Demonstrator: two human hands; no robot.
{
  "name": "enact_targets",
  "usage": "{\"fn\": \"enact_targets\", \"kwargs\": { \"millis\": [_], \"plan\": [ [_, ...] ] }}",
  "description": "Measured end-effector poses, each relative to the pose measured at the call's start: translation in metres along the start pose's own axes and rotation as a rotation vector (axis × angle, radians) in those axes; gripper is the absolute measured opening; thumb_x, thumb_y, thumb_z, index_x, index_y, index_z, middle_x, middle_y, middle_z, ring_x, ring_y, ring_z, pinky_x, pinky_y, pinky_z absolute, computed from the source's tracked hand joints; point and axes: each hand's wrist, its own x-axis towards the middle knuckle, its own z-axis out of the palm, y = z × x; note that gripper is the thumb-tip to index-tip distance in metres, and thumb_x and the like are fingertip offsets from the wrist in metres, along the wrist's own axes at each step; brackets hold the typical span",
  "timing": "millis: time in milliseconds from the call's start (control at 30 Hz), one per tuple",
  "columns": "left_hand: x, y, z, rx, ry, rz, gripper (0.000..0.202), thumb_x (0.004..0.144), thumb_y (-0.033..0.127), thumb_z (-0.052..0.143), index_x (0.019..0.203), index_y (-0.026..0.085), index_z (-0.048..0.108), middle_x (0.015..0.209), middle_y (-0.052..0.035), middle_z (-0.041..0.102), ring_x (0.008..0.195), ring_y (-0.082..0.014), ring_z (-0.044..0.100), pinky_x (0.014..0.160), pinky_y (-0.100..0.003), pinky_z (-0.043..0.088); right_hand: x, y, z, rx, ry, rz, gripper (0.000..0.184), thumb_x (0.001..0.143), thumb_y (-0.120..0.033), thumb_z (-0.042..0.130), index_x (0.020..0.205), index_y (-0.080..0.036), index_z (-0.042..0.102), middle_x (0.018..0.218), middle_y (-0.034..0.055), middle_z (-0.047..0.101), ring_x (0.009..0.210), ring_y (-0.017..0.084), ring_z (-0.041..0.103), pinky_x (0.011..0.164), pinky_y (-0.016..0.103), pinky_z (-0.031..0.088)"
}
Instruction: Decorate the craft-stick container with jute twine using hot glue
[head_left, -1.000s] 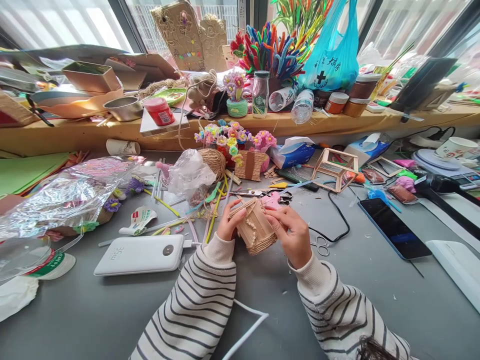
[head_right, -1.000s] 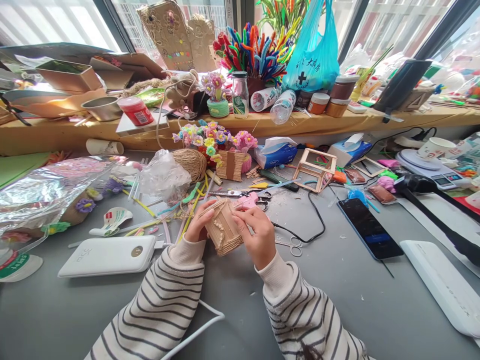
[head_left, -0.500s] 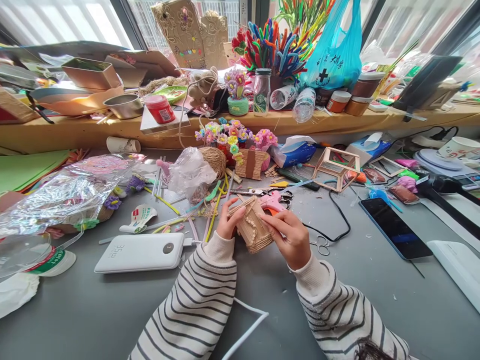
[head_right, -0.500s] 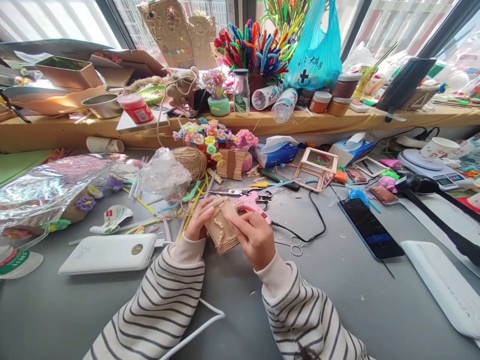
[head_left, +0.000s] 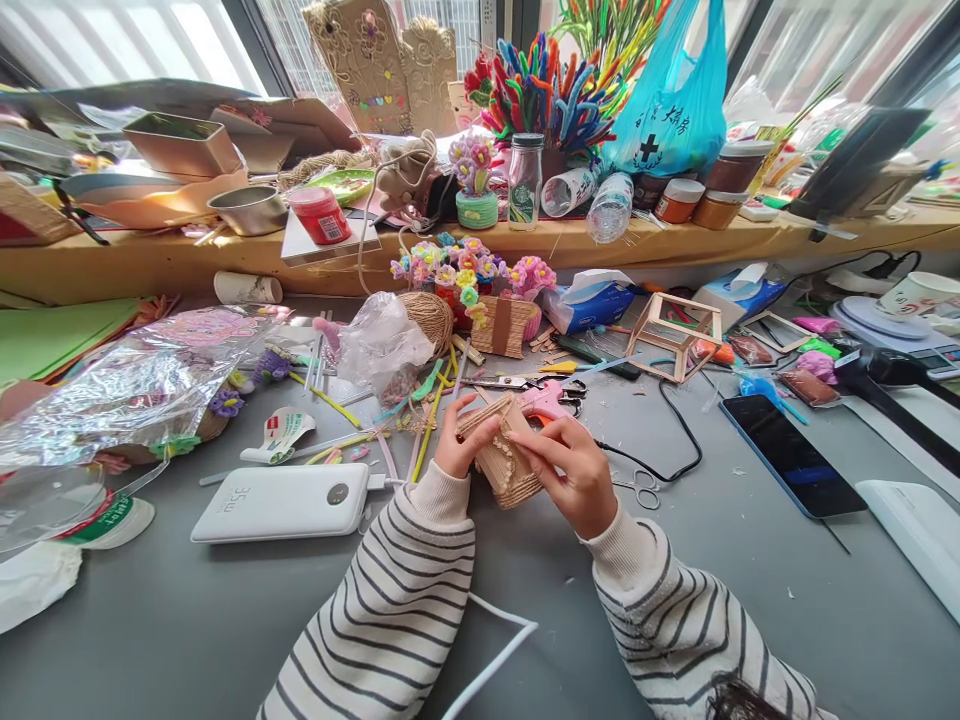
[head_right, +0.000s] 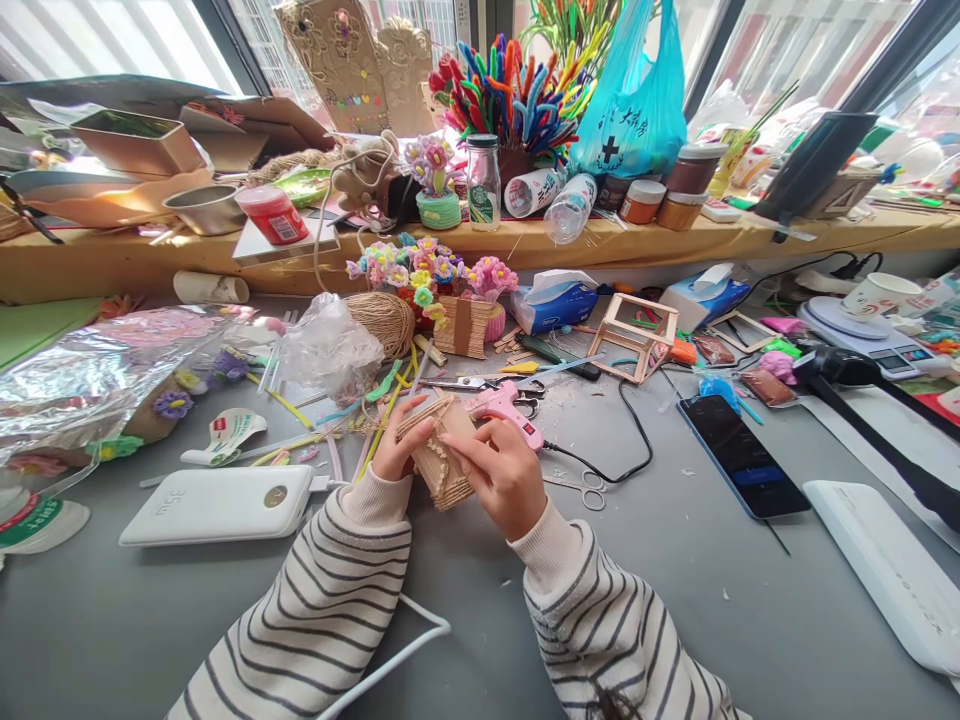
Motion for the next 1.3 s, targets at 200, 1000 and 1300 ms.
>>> {"fn": "enact_targets", "kwargs": {
  "millis": [200, 1000, 1300],
  "plan": [
    [0.0, 0.003, 0.0, 0.036, -0.012, 0.013, 0.065, 0.05, 0.043, 0.07, 0.102, 0.015, 0.043, 0.074, -0.0024, 0.059, 0.074, -0.0201, 0.057, 0.071, -0.033, 0.042, 0.002, -0.001, -0.001, 0.009, -0.003, 0.015, 0.03, 0.078, -0.012, 0.049, 0.104, -0.023, 0.06, 0.071, 0.0025, 0.048, 0.071, 0.014, 0.049, 0.067, 0.03, 0.046],
    [0.004, -0.002, -0.002, 0.009, -0.011, 0.036, 0.052, 0.055, 0.037, 0.069, 0.098, 0.016, 0.05, 0.086, -0.0049, 0.058, 0.078, -0.0184, 0.055, 0.071, -0.029, 0.04, 0.012, -0.007, 0.002, 0.032, 0.071, 0.138, 0.011, 0.077, -0.019, 0.053, 0.083, -0.018, 0.063, 0.069, 0.0033, 0.055, 0.069, 0.014, 0.051, 0.065, 0.029, 0.045],
    [0.004, -0.004, -0.002, -0.017, -0.024, 0.036, 0.051, 0.054, 0.039, 0.068, 0.096, 0.017, 0.05, 0.086, -0.0051, 0.058, 0.076, -0.0182, 0.055, 0.071, -0.031, 0.041, 0.012, -0.007, 0.005, 0.032, 0.079, 0.161, 0.012, 0.077, -0.018, 0.052, 0.083, -0.02, 0.062, 0.069, 0.0025, 0.054, 0.068, 0.014, 0.05, 0.055, 0.026, 0.042]
  ]
}}
